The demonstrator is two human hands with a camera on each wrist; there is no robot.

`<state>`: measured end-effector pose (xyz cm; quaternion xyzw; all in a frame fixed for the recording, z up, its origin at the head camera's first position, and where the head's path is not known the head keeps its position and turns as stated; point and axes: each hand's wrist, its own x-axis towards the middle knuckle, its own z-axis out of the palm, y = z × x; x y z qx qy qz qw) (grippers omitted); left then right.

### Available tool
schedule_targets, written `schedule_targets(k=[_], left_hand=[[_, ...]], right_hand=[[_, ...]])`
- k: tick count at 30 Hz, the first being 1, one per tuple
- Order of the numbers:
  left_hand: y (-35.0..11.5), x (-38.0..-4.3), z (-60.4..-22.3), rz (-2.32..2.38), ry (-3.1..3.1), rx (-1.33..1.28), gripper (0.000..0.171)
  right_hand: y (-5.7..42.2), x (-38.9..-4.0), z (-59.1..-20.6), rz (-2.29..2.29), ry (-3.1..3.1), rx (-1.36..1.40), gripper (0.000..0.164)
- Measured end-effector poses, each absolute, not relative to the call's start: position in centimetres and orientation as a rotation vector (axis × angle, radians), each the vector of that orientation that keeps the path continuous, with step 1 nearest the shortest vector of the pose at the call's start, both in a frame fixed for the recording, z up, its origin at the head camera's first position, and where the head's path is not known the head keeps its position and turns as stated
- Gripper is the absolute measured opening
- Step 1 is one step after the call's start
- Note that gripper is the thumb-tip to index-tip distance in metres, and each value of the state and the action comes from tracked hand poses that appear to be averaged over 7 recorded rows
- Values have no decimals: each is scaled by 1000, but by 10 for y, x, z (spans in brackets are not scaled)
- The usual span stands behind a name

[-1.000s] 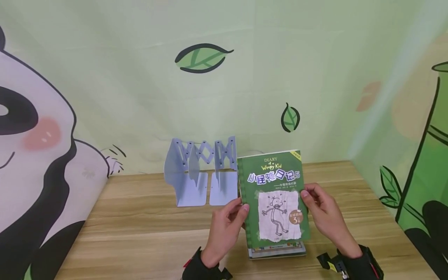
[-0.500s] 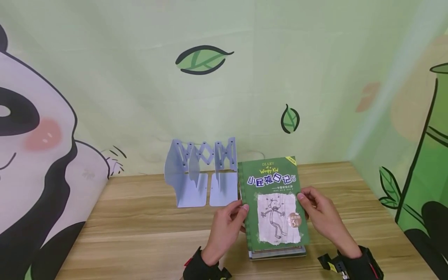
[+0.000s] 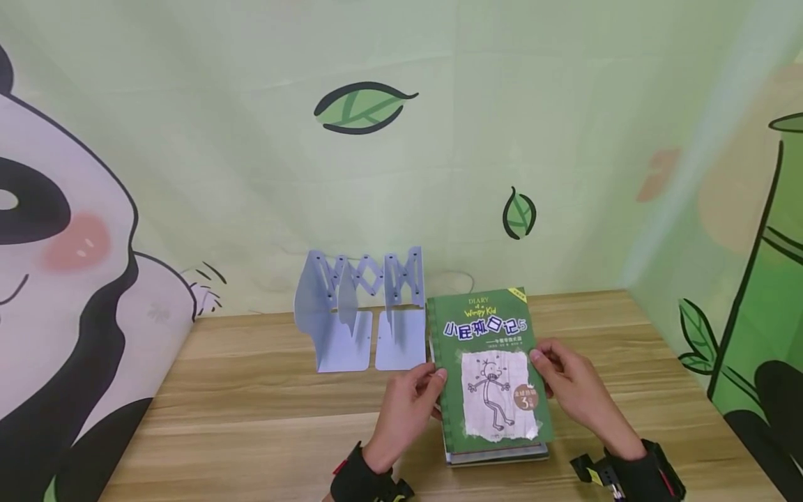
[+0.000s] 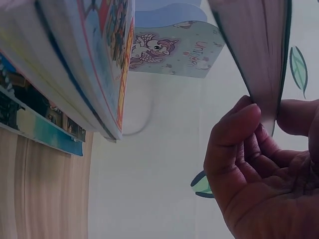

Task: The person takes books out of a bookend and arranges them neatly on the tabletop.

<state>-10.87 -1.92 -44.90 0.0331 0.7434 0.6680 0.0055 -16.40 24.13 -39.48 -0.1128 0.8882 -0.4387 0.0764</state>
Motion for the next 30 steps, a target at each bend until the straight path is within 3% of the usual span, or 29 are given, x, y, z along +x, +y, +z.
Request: schedule_targets(k=[30], left_hand=[[-19,-115,-466,1671,2700,124,26]], right_hand=[[243,-170,-414,-1071,2648,-326,37]])
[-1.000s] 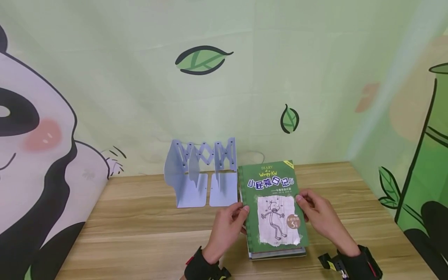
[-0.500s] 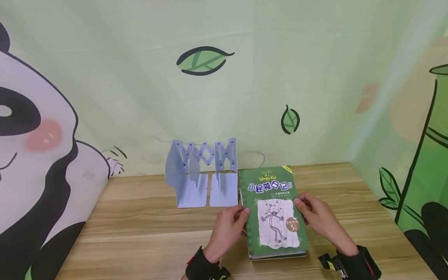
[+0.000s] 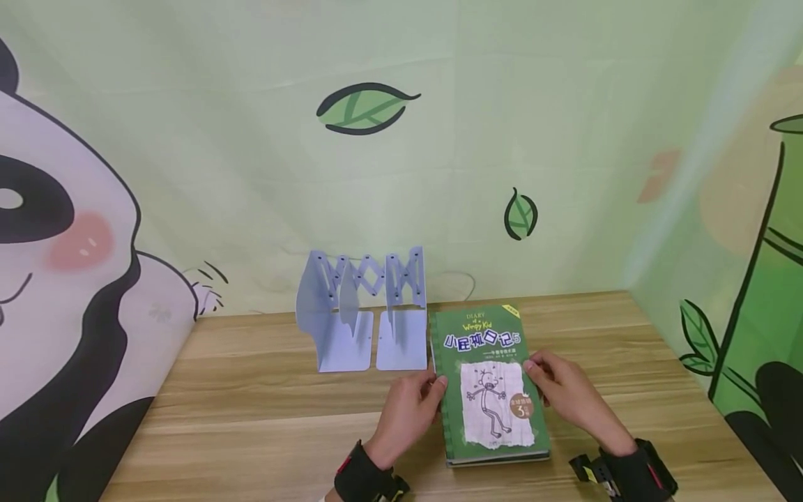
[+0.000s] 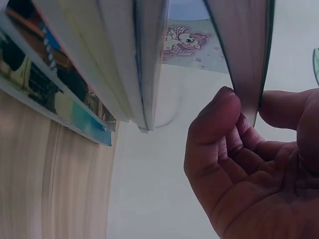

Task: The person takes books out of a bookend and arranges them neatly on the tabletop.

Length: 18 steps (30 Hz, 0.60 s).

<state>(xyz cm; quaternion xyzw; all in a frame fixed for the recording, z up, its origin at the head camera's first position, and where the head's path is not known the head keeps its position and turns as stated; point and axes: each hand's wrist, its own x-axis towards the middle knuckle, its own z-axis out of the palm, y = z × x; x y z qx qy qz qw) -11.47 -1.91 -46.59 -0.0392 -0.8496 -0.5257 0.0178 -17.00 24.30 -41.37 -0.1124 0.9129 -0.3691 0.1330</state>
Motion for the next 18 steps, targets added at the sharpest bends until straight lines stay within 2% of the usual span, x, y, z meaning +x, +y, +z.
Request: schedule_targets(k=[18], left_hand=[[-21,-118,-480,-1540,-2679,-121,25]], right_hand=[[244,-174,-427,-977,2645,-340,33]])
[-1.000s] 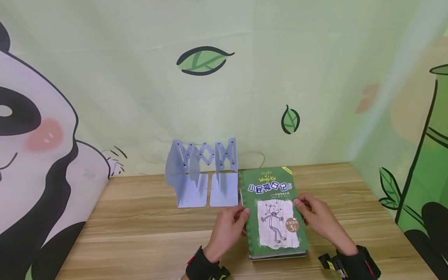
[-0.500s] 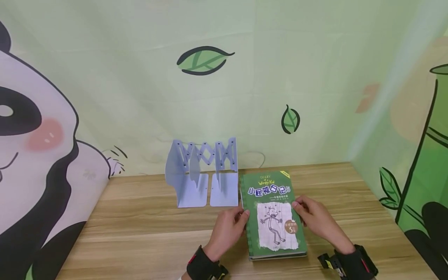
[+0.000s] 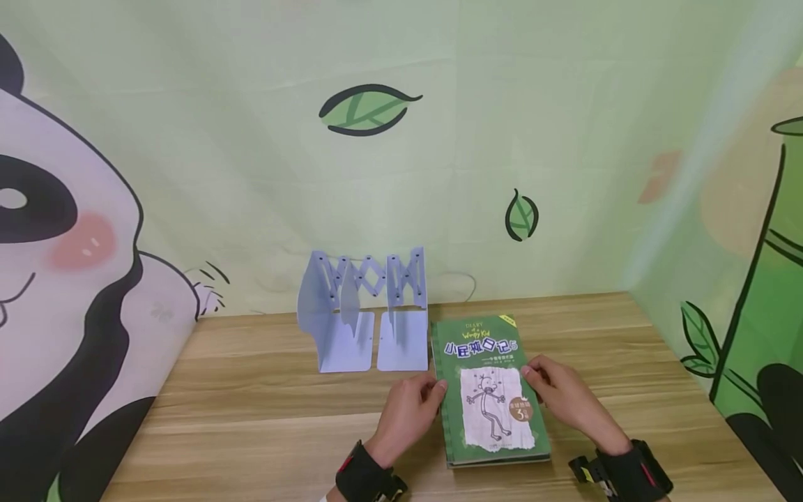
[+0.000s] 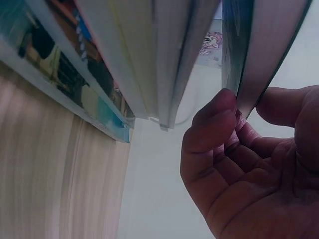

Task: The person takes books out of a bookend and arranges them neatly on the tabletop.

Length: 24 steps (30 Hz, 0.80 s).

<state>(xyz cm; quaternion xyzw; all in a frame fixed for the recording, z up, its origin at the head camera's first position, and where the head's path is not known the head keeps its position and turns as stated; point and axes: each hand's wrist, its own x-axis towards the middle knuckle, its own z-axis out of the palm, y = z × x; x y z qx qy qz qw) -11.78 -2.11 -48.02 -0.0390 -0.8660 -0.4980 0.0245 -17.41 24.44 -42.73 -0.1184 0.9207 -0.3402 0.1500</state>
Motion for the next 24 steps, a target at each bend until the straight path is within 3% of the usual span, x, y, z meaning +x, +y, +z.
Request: schedule_targets(k=[24], left_hand=[[-22,-121,-494,-1604,-2788,-81,28]], right_hand=[[241,-175,-440,-872,2600,-314,24]])
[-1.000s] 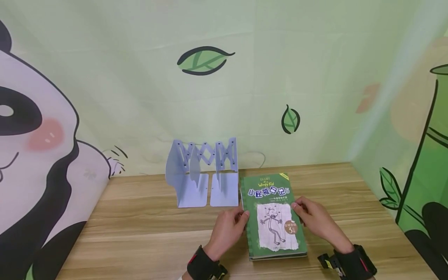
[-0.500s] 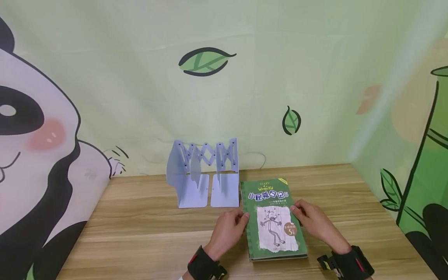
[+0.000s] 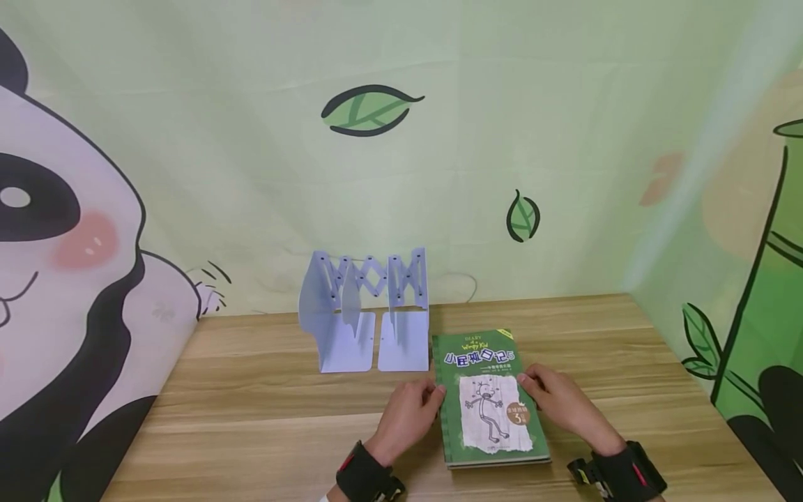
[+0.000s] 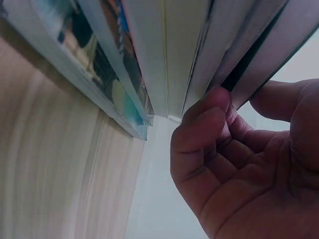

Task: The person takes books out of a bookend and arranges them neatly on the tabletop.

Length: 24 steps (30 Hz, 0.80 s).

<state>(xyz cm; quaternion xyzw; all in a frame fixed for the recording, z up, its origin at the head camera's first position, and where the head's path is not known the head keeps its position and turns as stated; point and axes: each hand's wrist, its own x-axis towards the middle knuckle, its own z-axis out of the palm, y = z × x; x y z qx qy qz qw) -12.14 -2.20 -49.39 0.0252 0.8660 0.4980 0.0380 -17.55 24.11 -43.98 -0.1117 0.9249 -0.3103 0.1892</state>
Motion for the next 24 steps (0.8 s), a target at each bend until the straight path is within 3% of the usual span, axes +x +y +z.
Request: schedule_targets(k=[24], left_hand=[[-23,-121,-496,1533,2613,96,30]], right_hand=[[243,-175,-441,-870,2653,-299,22]])
